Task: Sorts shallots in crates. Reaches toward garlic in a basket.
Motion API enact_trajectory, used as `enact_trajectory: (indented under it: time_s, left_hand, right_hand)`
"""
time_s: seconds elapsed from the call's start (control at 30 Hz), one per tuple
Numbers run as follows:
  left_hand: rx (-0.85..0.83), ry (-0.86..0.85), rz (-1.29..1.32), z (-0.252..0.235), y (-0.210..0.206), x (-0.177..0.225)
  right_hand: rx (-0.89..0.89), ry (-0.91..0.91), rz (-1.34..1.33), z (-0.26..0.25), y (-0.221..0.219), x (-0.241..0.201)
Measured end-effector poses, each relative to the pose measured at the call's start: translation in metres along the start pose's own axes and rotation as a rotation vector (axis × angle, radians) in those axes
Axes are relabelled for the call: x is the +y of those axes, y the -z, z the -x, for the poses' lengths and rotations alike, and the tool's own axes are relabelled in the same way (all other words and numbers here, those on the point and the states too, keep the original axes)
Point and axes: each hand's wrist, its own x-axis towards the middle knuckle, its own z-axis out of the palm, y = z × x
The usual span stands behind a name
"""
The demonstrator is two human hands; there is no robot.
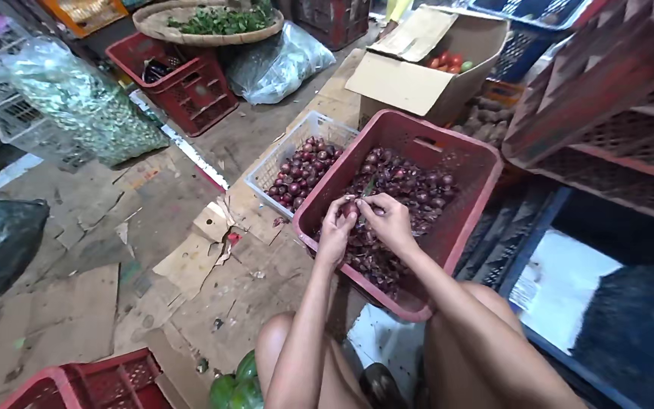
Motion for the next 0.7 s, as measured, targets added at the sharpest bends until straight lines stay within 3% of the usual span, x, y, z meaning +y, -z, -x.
enact_trajectory:
  time_s: [0.23, 0.43, 0.5, 0.57, 0.63, 0.7]
  left_hand:
    - [0.129, 0.047, 0.332, -0.003, 0.004, 0.005]
    - [0.215, 0.111, 0.524, -0.004, 0.004, 0.009]
    - [0.243, 0.129, 0.449, -0.005, 0.004, 0.009]
    - [0.212, 0.128, 0.193, -0.004, 0.004, 0.006]
    - [0.180, 0.110, -0.035, -0.004, -0.001, 0.003]
    - [0.177, 0.125, -0.100, -0.001, -0.004, -0.002]
  right_hand:
    - [0.037, -0.088, -0.078, -0.004, 0.008, -0.006]
    - [-0.056, 0.034, 0.023, -0.002, 0.008, -0.002]
    - [-0.216, 0.152, 0.154, -0.001, 0.010, -0.001]
    - [-0.365, 0.228, 0.246, 0.002, 0.009, -0.002]
    - [-0.414, 0.181, 0.344, 0.003, 0.002, -0.005]
    - [-0.388, 0.139, 0.472, 0.006, -0.006, -0.007]
